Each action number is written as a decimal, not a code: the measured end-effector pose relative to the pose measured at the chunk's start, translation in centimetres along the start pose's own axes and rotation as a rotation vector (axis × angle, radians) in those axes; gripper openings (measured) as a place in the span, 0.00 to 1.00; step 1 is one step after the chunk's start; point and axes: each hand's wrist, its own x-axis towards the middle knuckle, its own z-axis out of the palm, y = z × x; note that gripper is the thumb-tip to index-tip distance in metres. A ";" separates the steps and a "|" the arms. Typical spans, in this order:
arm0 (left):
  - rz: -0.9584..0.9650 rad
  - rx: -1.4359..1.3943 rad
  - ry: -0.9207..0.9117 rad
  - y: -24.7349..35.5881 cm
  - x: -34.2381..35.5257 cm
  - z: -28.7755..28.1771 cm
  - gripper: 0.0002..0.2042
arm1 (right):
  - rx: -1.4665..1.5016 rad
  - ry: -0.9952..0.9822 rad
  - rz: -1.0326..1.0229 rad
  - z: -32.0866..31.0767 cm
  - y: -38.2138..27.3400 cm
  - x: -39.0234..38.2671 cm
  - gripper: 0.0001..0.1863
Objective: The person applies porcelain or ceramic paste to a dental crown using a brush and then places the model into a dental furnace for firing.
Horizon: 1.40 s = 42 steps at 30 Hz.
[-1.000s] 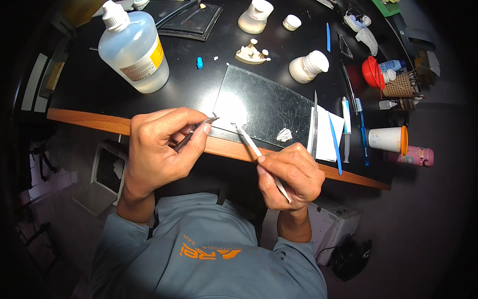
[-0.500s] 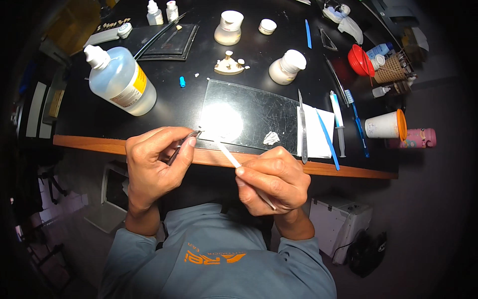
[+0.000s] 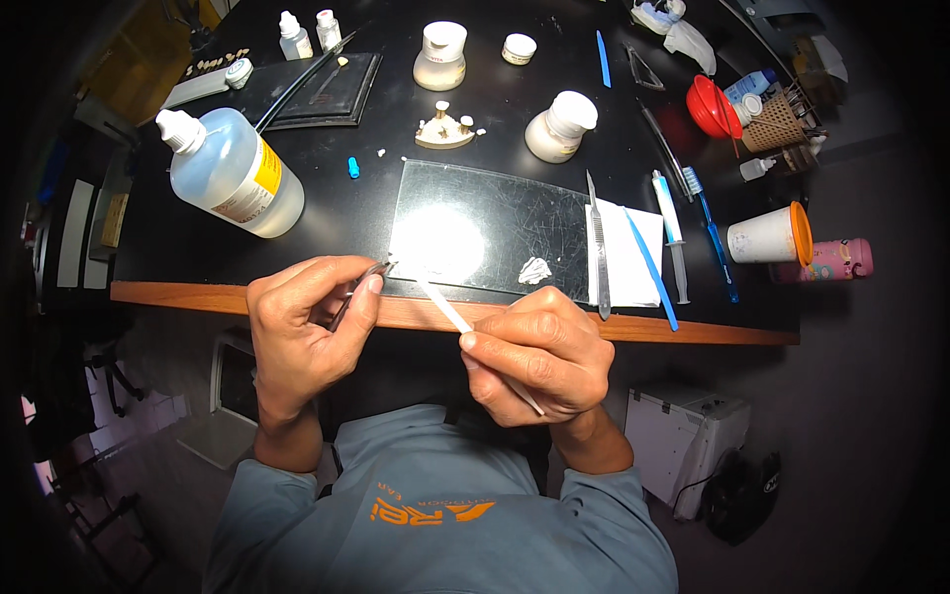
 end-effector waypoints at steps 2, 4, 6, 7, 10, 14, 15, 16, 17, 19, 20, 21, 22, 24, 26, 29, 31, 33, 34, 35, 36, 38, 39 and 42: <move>0.001 0.001 -0.002 0.0 0.0 0.0 0.03 | -0.006 -0.001 0.000 0.1 0.0 0.0 0.16; -0.002 0.003 0.001 0.0 -0.1 0.0 0.03 | -0.011 -0.002 0.001 0.1 0.0 0.1 0.16; -0.017 0.007 -0.018 0.3 0.0 -0.2 0.02 | -0.005 -0.010 -0.004 0.1 0.0 0.2 0.15; -0.033 0.011 -0.036 0.3 0.0 -0.3 0.02 | -0.006 -0.010 -0.001 -0.1 -0.1 0.1 0.15; -0.046 0.003 -0.024 0.2 -0.2 -0.2 0.02 | -0.038 0.033 0.067 -0.6 -0.2 -0.3 0.12; -0.034 0.018 -0.049 0.2 0.0 -0.2 0.02 | -0.134 -0.036 0.129 -1.4 -0.2 -0.7 0.13; -0.028 0.008 -0.025 0.1 0.0 -0.1 0.03 | -0.137 -0.036 0.135 -1.4 -0.1 -0.7 0.13; -0.022 -0.002 0.000 0.0 0.0 0.1 0.04 | -0.154 -0.054 0.121 -1.2 0.2 -0.7 0.13; -0.024 -0.006 -0.006 0.0 0.0 0.1 0.04 | -0.170 -0.072 0.106 -1.1 0.3 -0.6 0.13; -0.021 -0.018 0.014 0.0 0.0 0.1 0.04 | -0.144 -0.100 0.118 -1.1 0.2 -0.4 0.13; -0.023 -0.018 0.011 0.0 0.0 0.1 0.04 | -0.164 -0.087 0.119 -1.0 0.2 -0.5 0.13; -0.024 -0.009 0.007 0.0 0.0 0.1 0.04 | -0.185 -0.074 0.118 -0.9 0.2 -0.6 0.13; -0.025 0.001 0.004 0.0 0.0 0.2 0.04 | -0.200 -0.077 0.116 -0.9 0.3 -0.6 0.13; -0.028 0.002 0.002 0.1 0.1 0.1 0.04 | -0.177 -0.091 0.119 -1.0 0.1 -0.5 0.13; -0.029 0.004 0.003 0.1 0.1 0.0 0.04 | -0.154 -0.104 0.118 -1.1 0.1 -0.5 0.13; -0.017 -0.009 0.007 0.0 0.0 0.0 0.04 | -0.123 -0.111 0.107 -1.2 0.0 -0.4 0.12; -0.009 -0.005 0.003 0.0 -0.1 0.0 0.04 | -0.062 -0.021 0.126 -1.2 -0.2 -0.4 0.12; -0.001 -0.005 0.002 -0.1 -0.1 0.0 0.04 | -0.051 0.016 0.113 -1.1 -0.2 -0.7 0.12; 0.002 -0.007 -0.001 -0.1 -0.1 0.0 0.05 | -0.040 0.037 0.090 -1.0 -0.2 -0.7 0.13; 0.005 -0.003 0.000 -0.1 -0.1 0.0 0.05 | -0.027 0.060 0.067 -0.8 -0.3 -0.6 0.13; 0.009 0.000 0.001 0.0 -0.1 0.0 0.05 | -0.017 0.049 0.051 -0.6 -0.3 -0.6 0.14; 0.013 0.007 0.002 0.0 -0.1 0.0 0.05 | -0.012 0.042 0.037 -0.4 -0.3 -0.3 0.14; 0.014 0.010 -0.002 -0.1 -0.1 -0.1 0.05 | -0.008 0.031 0.027 -0.3 -0.2 -0.2 0.15; 0.017 0.016 -0.006 -0.1 0.0 0.0 0.05 | -0.006 0.019 0.033 -0.2 -0.2 -0.2 0.15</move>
